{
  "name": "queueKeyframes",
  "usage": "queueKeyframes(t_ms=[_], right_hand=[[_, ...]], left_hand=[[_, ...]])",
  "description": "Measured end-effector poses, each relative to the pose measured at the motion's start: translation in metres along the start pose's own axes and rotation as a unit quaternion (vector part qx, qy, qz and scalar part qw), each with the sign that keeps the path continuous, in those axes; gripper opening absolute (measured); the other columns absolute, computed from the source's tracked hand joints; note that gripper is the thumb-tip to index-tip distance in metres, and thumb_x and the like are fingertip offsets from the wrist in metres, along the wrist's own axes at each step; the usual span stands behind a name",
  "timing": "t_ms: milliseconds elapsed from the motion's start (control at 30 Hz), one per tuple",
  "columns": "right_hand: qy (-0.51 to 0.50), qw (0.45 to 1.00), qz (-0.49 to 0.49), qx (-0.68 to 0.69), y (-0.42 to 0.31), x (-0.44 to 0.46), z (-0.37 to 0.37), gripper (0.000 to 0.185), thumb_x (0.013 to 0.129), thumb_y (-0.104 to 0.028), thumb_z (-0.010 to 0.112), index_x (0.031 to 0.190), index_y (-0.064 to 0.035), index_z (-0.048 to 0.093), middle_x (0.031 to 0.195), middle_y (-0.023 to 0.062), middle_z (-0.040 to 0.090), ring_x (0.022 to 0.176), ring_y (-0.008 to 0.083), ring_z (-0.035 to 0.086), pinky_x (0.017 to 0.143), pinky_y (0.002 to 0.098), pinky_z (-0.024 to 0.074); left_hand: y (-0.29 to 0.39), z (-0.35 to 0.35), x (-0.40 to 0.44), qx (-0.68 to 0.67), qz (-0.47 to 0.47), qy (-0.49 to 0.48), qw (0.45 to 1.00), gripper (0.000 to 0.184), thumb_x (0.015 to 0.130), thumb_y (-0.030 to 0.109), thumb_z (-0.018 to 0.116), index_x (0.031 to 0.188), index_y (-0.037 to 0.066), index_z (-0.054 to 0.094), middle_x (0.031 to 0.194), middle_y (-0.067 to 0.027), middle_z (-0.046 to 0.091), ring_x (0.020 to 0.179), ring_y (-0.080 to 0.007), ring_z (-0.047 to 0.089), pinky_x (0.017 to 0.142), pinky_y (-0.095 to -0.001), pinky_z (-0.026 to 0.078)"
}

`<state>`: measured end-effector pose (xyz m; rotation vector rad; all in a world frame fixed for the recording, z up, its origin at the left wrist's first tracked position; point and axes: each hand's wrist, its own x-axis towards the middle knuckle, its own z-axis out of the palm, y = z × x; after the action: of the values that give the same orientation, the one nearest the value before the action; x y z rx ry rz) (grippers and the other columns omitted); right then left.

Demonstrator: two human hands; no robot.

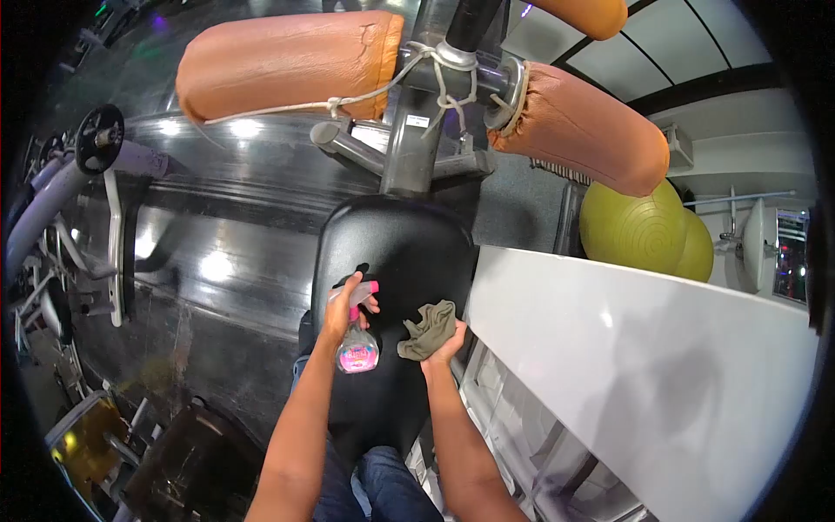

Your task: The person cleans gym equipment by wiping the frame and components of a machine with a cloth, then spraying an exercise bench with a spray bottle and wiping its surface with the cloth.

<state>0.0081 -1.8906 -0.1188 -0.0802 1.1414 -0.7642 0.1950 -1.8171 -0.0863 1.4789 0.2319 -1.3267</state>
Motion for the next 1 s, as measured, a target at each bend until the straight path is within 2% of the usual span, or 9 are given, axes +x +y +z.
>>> queueKeyframes(t_ms=[400, 500, 567, 633, 667, 733, 767, 833, 1000], right_hand=[[-0.02, 0.999, -0.033, -0.022, 0.0, -0.014, 0.012, 0.045, 0.091, -0.039, 0.042, 0.113, -0.006, 0.063, 0.105, 0.0125, 0.067, 0.094, 0.0296, 0.065, 0.082, 0.0478, 0.0543], [0.118, 0.977, -0.071, -0.164, -0.015, -0.028, 0.046, 0.044, 0.095, -0.036, 0.047, 0.121, -0.0044, 0.06, 0.113, 0.0128, 0.065, 0.103, 0.0289, 0.064, 0.09, 0.0411, 0.0506], [0.079, 0.891, -0.264, -0.362, -0.025, -0.026, 0.074, 0.045, 0.099, -0.035, 0.049, 0.131, -0.0032, 0.054, 0.124, 0.0157, 0.061, 0.115, 0.028, 0.059, 0.098, 0.0352, 0.0445], [0.053, 0.803, -0.365, -0.468, -0.04, -0.012, 0.094, 0.044, 0.101, -0.03, 0.049, 0.136, -0.004, 0.049, 0.133, 0.0181, 0.053, 0.124, 0.0292, 0.05, 0.106, 0.0385, 0.037], [0.053, 0.803, -0.366, -0.468, -0.049, -0.005, 0.106, 0.044, 0.101, -0.03, 0.049, 0.136, -0.004, 0.049, 0.133, 0.0181, 0.053, 0.124, 0.0292, 0.05, 0.106, 0.0385, 0.037], [0.068, 0.657, -0.468, -0.587, -0.059, 0.008, 0.126, 0.042, 0.098, -0.023, 0.053, 0.137, -0.0056, 0.049, 0.127, 0.0196, 0.051, 0.119, 0.0351, 0.051, 0.102, 0.0419, 0.04], [0.068, 0.659, -0.465, -0.588, -0.056, 0.018, 0.127, 0.042, 0.098, -0.023, 0.053, 0.137, -0.0056, 0.049, 0.127, 0.0196, 0.051, 0.119, 0.0351, 0.051, 0.102, 0.0419, 0.04], [0.139, 0.482, -0.478, -0.721, -0.045, 0.036, 0.123, 0.044, 0.094, -0.015, 0.057, 0.136, -0.005, 0.049, 0.123, 0.0207, 0.048, 0.114, 0.039, 0.049, 0.099, 0.0449, 0.0412], [0.162, 0.527, -0.423, -0.719, -0.039, 0.023, 0.118, 0.044, 0.094, -0.013, 0.058, 0.135, 0.0004, 0.047, 0.12, 0.0217, 0.047, 0.114, 0.0385, 0.05, 0.092, 0.0468, 0.0455]], left_hand=[[-0.017, -0.002, 0.021, -0.013, 0.048, 0.028, 0.998, 0.051, 0.093, 0.044, 0.055, 0.097, -0.006, 0.064, 0.073, -0.0171, 0.067, 0.047, -0.0234, 0.062, 0.035, -0.0333, 0.046], [-0.017, -0.004, 0.022, -0.015, 0.034, 0.018, 0.999, 0.052, 0.092, 0.044, 0.055, 0.096, -0.007, 0.064, 0.073, -0.0178, 0.067, 0.047, -0.0233, 0.062, 0.035, -0.0334, 0.045], [-0.016, -0.005, 0.02, -0.007, 0.038, 0.006, 0.999, 0.051, 0.092, 0.043, 0.055, 0.094, -0.007, 0.064, 0.071, -0.0176, 0.066, 0.047, -0.0234, 0.062, 0.034, -0.0334, 0.044], [-0.016, -0.007, 0.022, -0.008, 0.039, 0.0, 0.999, 0.05, 0.092, 0.041, 0.056, 0.092, -0.008, 0.067, 0.073, -0.0175, 0.068, 0.053, -0.0236, 0.066, 0.034, -0.0318, 0.046], [-0.015, -0.007, 0.022, -0.015, 0.029, -0.002, 0.999, 0.05, 0.092, 0.041, 0.056, 0.091, -0.008, 0.067, 0.073, -0.0176, 0.068, 0.052, -0.0235, 0.065, 0.034, -0.0319, 0.046], [-0.011, -0.005, 0.019, -0.024, 0.012, 0.006, 1.0, 0.049, 0.092, 0.04, 0.055, 0.087, -0.007, 0.066, 0.072, -0.0176, 0.068, 0.047, -0.0229, 0.063, 0.034, -0.0322, 0.044], [-0.009, -0.005, 0.019, -0.022, 0.009, 0.008, 1.0, 0.049, 0.092, 0.04, 0.055, 0.087, -0.007, 0.066, 0.072, -0.0176, 0.068, 0.047, -0.0229, 0.063, 0.034, -0.0322, 0.044], [-0.009, -0.005, 0.018, -0.021, 0.002, 0.004, 1.0, 0.05, 0.092, 0.04, 0.055, 0.087, -0.008, 0.066, 0.07, -0.0178, 0.067, 0.041, -0.0222, 0.058, 0.034, -0.0321, 0.043], [-0.012, -0.006, 0.022, -0.017, 0.002, 0.009, 1.0, 0.051, 0.092, 0.04, 0.054, 0.085, -0.009, 0.065, 0.069, -0.0191, 0.066, 0.038, -0.023, 0.055, 0.033, -0.0333, 0.043]])
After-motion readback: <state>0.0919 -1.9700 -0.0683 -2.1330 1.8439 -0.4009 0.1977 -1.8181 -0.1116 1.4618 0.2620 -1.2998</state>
